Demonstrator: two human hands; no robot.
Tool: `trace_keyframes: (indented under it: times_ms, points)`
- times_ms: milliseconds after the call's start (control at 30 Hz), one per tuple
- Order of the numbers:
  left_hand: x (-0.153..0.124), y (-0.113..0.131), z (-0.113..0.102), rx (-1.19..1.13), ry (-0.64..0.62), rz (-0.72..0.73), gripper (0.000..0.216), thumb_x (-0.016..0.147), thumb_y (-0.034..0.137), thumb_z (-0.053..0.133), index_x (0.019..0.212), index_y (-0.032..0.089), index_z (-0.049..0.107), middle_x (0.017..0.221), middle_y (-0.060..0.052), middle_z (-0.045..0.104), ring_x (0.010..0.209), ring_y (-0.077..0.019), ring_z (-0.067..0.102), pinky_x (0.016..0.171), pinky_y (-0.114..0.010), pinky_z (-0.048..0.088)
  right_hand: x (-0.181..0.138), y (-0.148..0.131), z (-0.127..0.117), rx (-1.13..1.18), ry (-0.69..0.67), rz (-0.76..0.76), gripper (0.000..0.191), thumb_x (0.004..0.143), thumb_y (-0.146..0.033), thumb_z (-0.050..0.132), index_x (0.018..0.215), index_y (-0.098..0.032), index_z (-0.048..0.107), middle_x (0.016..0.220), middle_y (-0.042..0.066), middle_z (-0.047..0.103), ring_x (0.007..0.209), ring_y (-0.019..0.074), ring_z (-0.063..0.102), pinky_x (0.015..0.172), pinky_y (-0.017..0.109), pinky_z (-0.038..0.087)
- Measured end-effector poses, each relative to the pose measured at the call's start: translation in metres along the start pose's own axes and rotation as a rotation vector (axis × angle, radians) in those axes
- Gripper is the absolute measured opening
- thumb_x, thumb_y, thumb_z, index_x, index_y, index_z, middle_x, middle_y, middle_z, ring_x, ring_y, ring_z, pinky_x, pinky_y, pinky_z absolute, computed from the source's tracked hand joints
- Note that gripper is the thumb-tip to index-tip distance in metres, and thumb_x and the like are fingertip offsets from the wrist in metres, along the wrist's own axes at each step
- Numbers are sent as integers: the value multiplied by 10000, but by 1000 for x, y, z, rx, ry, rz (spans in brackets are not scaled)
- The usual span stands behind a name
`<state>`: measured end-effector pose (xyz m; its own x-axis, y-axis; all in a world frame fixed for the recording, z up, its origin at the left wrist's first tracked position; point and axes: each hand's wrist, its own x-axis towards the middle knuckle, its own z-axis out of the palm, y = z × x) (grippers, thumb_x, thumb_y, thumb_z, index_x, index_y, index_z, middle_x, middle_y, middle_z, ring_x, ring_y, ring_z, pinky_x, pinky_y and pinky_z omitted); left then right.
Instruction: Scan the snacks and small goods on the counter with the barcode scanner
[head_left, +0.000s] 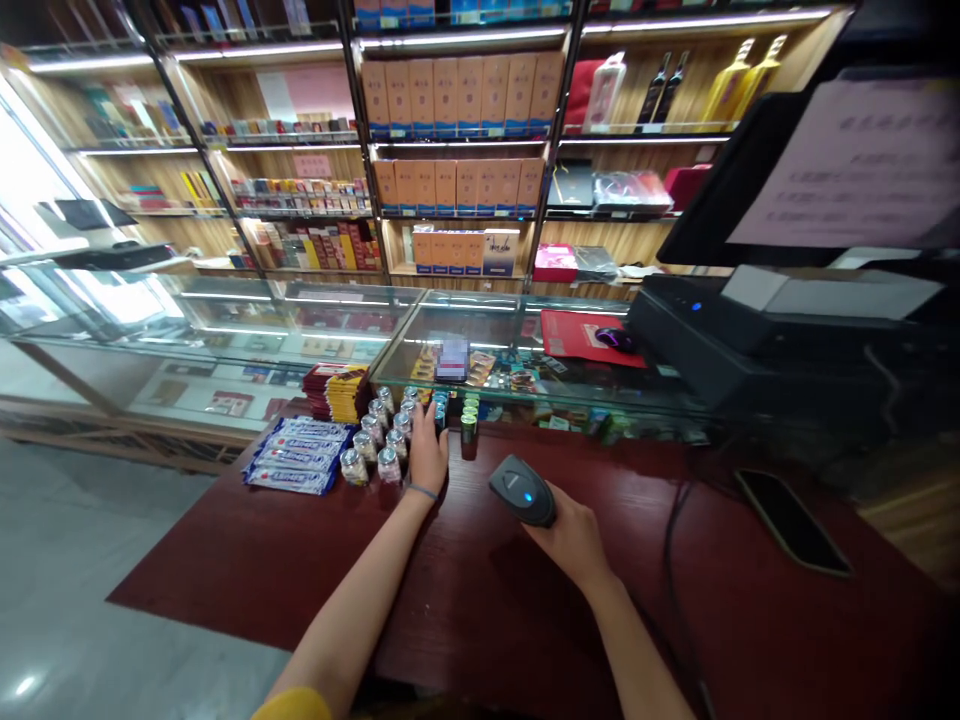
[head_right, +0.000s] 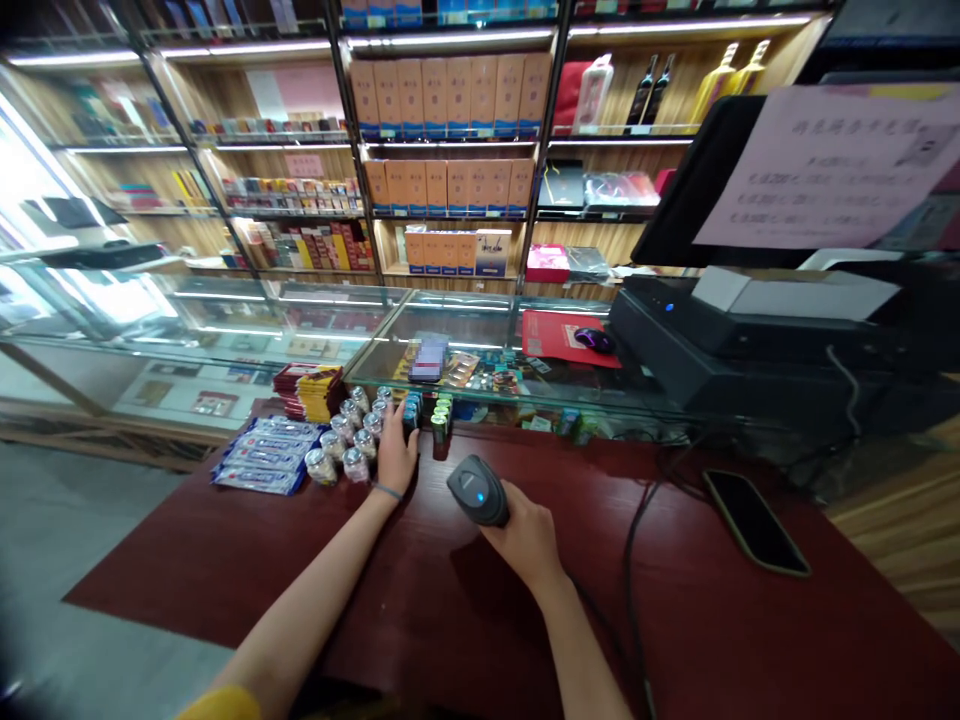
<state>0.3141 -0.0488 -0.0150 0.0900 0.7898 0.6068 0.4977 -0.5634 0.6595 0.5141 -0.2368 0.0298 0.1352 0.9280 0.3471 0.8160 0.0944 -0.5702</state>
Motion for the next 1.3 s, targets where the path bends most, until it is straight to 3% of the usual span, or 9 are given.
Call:
trace_keyframes:
  times_ms: [100, 200, 333, 567, 700, 900, 1033, 1300]
  points:
    - [-3, 5, -1, 39, 68, 100, 499, 931, 218, 508, 1423, 183, 431, 1563, -159, 292, 1469, -281, 253, 1187, -500, 261, 1, 4, -7, -7, 51, 44, 375, 780, -304, 631, 1150, -248, 634, 1108, 66, 731, 1001, 261, 702, 784, 326, 547]
    - [-7, 11, 3, 32, 118, 184, 387, 934, 247, 510, 1314, 181, 539, 1432, -165, 446, 1373, -271, 400, 1146, -482, 332, 2, 8, -17, -3, 87, 86, 381, 781, -298, 626, 1159, -249, 631, 1096, 52, 735, 1002, 258, 701, 792, 327, 541]
    - [-13, 28, 21, 5, 93, 253, 333, 924, 249, 526, 1247, 196, 591, 1191, -137, 575, 1185, -250, 527, 1051, -442, 429, 2, 13, -31, 20, 182, 141, 315, 781, -297, 626, 1089, -242, 657, 1013, 45, 752, 942, 245, 713, 762, 308, 534]
    - [-15, 81, 80, -158, -90, 296, 366, 936, 218, 497, 1299, 203, 540, 1171, -126, 552, 1147, -235, 526, 1028, -429, 438, 0, 28, -55, 36, 359, 312, 413, 746, -309, 634, 1153, -246, 672, 1028, 58, 756, 951, 252, 710, 781, 318, 534]
    - [-17, 110, 122, -291, -226, 251, 386, 930, 201, 499, 1316, 204, 513, 1220, -125, 522, 1194, -230, 500, 1064, -437, 416, -3, 43, -65, -28, 448, 444, 392, 730, -356, 638, 1107, -267, 697, 963, 52, 764, 881, 263, 720, 700, 316, 535]
    - [-25, 144, 181, -436, -407, 196, 459, 888, 157, 541, 1339, 238, 499, 1227, -105, 491, 1171, -223, 512, 1056, -442, 426, -12, 73, -77, -214, 617, 526, 376, 755, -440, 635, 1062, -238, 713, 863, 94, 764, 748, 279, 720, 579, 316, 498]
    - [-25, 160, 214, -457, -435, 191, 520, 867, 132, 552, 1368, 251, 480, 1213, -101, 472, 1160, -222, 507, 1059, -435, 422, -19, 90, -86, -294, 709, 540, 372, 772, -497, 609, 957, -197, 730, 709, 114, 739, 618, 280, 694, 516, 320, 466]
    - [-24, 174, 248, -380, -402, 189, 581, 863, 106, 524, 1422, 250, 455, 1202, -110, 437, 1152, -234, 503, 1054, -448, 425, -23, 95, -92, -258, 722, 667, 409, 757, -523, 617, 949, -180, 729, 781, 143, 752, 724, 327, 717, 595, 362, 508]
